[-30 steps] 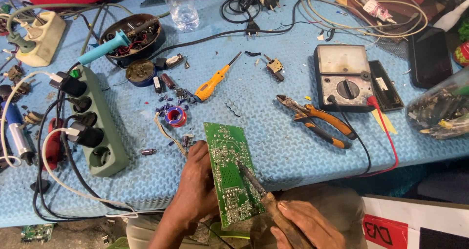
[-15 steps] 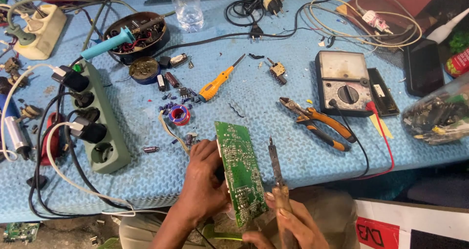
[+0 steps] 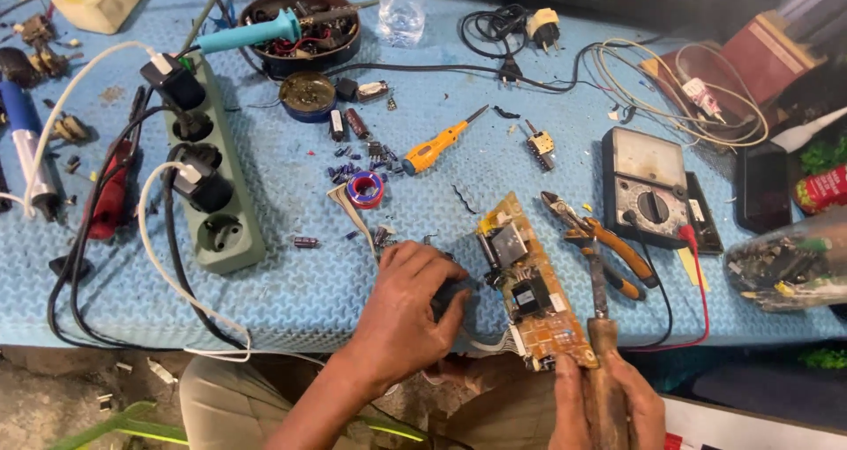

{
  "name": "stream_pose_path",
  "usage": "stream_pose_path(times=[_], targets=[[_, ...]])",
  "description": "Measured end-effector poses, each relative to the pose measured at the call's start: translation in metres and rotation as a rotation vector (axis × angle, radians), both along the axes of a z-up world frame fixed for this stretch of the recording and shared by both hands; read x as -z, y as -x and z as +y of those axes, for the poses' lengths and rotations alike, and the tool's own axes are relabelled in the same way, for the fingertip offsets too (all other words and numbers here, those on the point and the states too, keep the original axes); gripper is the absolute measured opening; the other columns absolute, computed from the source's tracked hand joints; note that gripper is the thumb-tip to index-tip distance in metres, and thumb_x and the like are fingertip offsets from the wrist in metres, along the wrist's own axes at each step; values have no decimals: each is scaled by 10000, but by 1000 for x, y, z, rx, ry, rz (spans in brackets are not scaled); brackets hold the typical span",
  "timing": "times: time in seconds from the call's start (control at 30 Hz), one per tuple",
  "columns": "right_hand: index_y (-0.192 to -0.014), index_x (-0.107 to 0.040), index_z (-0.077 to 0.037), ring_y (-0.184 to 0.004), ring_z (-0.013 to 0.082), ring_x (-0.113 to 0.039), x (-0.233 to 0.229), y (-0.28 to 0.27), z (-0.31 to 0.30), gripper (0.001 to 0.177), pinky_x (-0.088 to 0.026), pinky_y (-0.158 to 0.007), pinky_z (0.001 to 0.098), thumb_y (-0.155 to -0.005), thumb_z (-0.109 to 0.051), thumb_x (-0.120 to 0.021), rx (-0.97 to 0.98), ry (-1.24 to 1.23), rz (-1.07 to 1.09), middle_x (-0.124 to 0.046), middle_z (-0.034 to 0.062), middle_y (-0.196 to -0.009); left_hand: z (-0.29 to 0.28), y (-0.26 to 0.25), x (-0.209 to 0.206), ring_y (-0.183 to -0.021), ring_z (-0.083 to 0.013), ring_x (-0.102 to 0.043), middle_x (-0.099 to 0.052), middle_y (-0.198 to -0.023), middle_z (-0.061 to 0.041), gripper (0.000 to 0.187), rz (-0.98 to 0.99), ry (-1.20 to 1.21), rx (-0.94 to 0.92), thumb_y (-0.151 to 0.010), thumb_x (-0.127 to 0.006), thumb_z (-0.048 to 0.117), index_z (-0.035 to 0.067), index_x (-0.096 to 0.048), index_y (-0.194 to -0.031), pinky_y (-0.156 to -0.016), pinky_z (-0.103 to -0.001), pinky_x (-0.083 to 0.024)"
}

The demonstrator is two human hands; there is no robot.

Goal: Soldering and desoldering electronic components on a printed circuit board at a repair station.

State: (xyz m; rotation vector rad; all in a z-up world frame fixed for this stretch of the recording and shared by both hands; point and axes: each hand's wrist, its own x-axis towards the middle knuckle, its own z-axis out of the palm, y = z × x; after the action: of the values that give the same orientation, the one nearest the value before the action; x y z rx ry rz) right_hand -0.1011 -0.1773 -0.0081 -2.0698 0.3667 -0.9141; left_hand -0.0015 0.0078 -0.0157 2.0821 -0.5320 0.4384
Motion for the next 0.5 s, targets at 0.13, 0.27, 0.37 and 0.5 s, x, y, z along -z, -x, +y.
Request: stream_pose_path(times=[0.13,0.27,0.37,0.5], targets=[[-1305,-572,60,-1028,309,-713,1,-2,-5,389,-607,-901,374,-981,-90,-724,-21,56,40,-632,189,-1259,-1,-1,-1,-944,-329,-560,-641,-976,-122,157,-45,-38,26,-933,-728,173,51,-678,-1018,-903,-482,-404],[-1304,-521,100,-1172,335,-652,6,-5,-1,388,-571,-997,390,-981,11,-717,-48,27,-51,-592,255,-1291,-5,0,0,-960,-328,-557,-635,-1004,-125,207,-31,-31,15,-942,-749,199,54,-685,-1075,-917,-503,-410],[-1325,-515,74,-1105,310,-674,9,-6,-2,422,-560,-982,351,-967,19,-730,-36,-32,-42,-621,259,-1286,-10,0,1,-950,-309,-548,-655,-987,-110,221,-45,-20,-9,-951,-747,239,54,-708,-1066,-883,-469,-389],[-1345,-482,73,-1166,364,-655,14,-7,-6,428,-566,-968,366,-991,38,-720,-53,-1,-74,-593,314,-1385,-16,0,1,-1027,-337,-549,-640,-1083,-124,255,-37,0,-8,-979,-705,233,52,-682,-1158,-948,-528,-414]])
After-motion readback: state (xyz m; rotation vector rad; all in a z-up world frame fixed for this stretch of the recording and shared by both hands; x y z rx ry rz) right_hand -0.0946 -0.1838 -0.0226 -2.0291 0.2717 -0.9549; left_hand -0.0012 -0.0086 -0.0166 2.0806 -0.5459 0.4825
